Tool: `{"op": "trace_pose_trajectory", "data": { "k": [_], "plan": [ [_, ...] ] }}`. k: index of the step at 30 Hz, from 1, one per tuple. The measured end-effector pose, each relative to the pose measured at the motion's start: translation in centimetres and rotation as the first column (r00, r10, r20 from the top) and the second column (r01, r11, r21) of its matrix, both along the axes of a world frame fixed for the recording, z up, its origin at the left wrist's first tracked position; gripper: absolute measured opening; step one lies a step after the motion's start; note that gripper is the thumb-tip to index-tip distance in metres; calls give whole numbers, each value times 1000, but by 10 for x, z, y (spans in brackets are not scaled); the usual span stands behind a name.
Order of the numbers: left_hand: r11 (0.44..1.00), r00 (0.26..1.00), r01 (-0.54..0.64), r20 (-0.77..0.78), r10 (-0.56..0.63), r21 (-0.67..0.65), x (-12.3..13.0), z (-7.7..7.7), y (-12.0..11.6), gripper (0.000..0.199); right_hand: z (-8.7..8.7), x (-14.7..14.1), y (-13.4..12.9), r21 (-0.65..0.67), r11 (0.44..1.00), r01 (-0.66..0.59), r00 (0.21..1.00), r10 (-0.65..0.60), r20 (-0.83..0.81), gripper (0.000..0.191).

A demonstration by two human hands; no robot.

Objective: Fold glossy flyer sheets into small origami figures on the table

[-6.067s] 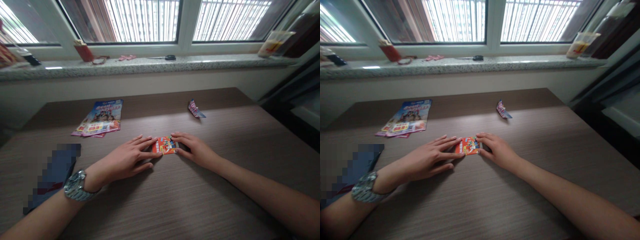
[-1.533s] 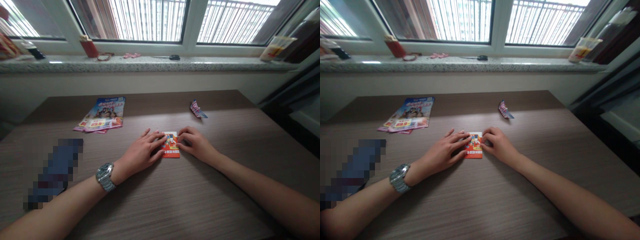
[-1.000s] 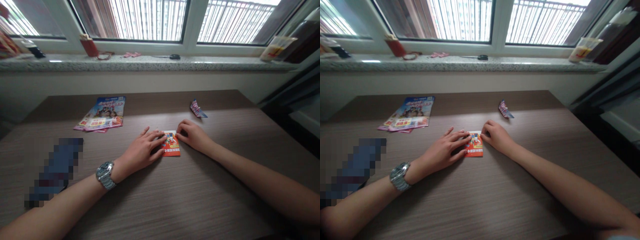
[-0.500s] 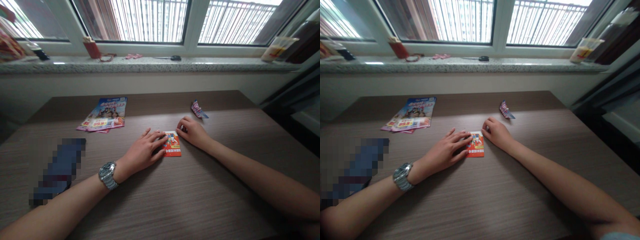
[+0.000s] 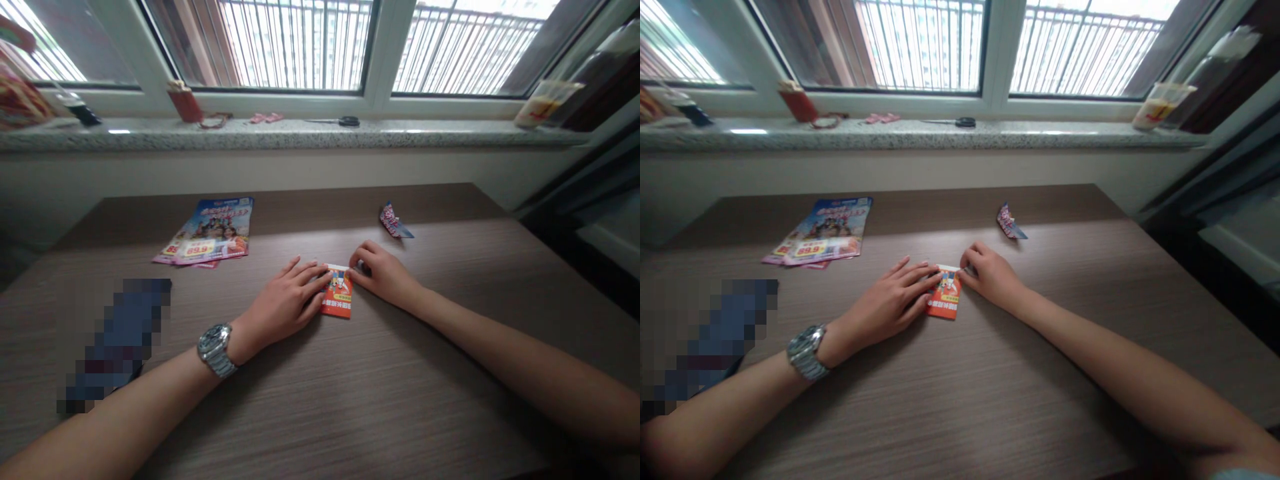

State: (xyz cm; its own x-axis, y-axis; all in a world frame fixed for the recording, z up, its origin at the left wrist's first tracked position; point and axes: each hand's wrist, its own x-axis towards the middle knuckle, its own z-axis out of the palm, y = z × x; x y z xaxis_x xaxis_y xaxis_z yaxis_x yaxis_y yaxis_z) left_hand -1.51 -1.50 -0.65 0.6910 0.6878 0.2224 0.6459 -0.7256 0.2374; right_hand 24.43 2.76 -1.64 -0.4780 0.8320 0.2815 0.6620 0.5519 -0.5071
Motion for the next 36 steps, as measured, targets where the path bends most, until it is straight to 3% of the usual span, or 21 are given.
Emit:
{"op": "trace_pose_trajectory", "data": {
  "k": [13, 20, 27, 36],
  "plan": [
    [999, 999, -34, 7, 34, 24, 2, -3, 0, 43, 3, -11, -26, -1, 995, -102, 994, 102, 32, 8],
    [1000, 999, -16, 39, 16, 13, 1, -4, 1, 42, 3, -6, -19, -45, 989, -139, 990, 139, -3, 5],
    [1000, 994, 26, 108, -26, 6, 1, -7, 1, 35, 0, -9, -7, -73, 993, -92, 996, 93, 6, 5],
    [998, 995, 54, 79, -56, 29, 1, -4, 1, 31, -1, -21, 14, 2, 999, -53, 997, 52, 63, 6]
  ]
}}
